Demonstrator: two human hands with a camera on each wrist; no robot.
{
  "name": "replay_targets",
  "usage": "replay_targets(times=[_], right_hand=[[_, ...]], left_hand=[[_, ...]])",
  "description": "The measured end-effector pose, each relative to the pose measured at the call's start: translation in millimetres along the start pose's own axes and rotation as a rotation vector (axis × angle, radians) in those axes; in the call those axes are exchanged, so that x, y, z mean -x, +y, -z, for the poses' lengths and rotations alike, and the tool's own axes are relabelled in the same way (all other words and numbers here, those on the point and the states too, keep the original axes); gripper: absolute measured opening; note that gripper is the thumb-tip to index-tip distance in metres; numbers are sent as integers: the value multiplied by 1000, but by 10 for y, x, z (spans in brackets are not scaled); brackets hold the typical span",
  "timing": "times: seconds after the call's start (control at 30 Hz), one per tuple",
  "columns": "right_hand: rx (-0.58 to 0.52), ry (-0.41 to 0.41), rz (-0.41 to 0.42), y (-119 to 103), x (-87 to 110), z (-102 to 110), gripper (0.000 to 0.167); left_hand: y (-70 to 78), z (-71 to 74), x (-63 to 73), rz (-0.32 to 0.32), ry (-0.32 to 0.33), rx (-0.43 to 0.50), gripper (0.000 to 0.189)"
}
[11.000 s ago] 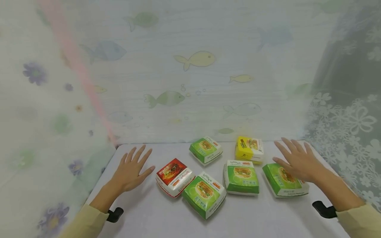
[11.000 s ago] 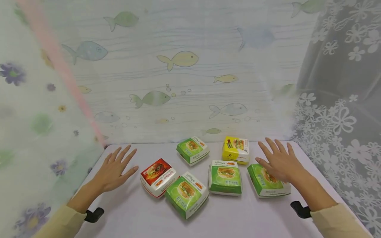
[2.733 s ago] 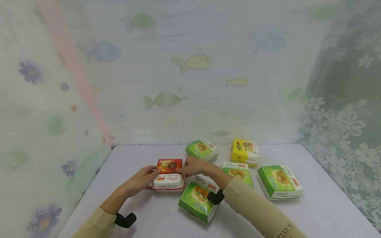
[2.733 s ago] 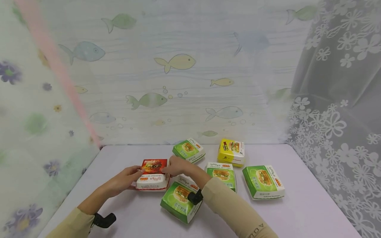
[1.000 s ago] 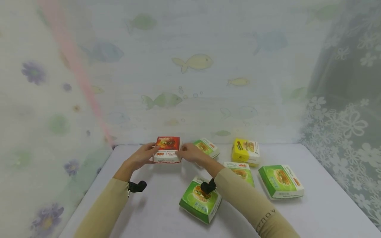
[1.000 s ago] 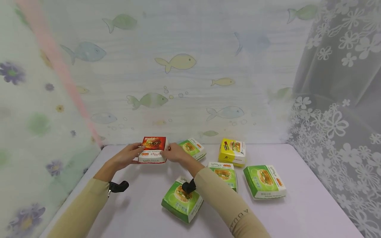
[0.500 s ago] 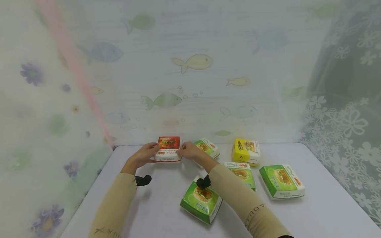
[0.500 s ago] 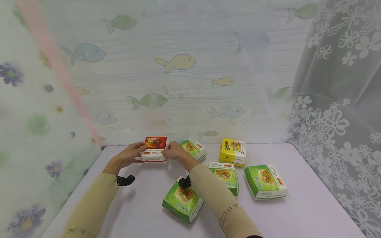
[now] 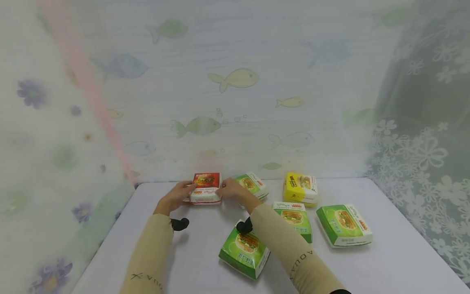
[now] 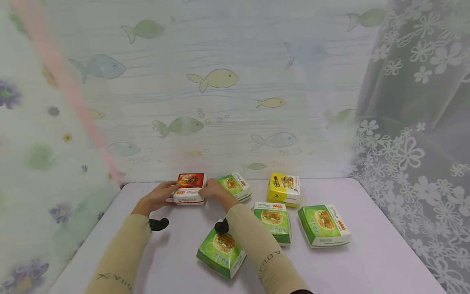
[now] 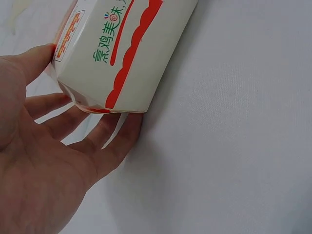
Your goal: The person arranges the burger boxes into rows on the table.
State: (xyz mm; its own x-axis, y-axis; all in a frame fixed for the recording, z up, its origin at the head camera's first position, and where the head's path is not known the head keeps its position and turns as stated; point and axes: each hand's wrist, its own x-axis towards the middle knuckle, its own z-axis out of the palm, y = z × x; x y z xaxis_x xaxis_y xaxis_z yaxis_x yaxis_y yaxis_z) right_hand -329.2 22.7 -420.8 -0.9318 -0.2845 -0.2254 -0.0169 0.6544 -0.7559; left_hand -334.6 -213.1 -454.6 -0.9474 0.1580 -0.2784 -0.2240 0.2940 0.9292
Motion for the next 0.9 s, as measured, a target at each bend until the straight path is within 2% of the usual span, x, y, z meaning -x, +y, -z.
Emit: replay_targets(times=[0.1,0.43,0.6,0.77,0.9], right_hand=[[-12,-8,-6,-6,-8,-2,32],[-18,-11,-49,-53,-9,17,30],[-18,-16,-70,-43,4,4,36],[-14,-15,-70,-22,12,-23,38],[-41,-17,-67,-20,10,-19,36]], left_hand=[[-4,-10,-13,11,19,-7,70],[13,-20,-49,20,7,-35,69],[-16,-45,-83,34,-11,-40,71],[-8,-83,-101,72,10,-70,71],[13,-82,-80,64,15,-89,70]])
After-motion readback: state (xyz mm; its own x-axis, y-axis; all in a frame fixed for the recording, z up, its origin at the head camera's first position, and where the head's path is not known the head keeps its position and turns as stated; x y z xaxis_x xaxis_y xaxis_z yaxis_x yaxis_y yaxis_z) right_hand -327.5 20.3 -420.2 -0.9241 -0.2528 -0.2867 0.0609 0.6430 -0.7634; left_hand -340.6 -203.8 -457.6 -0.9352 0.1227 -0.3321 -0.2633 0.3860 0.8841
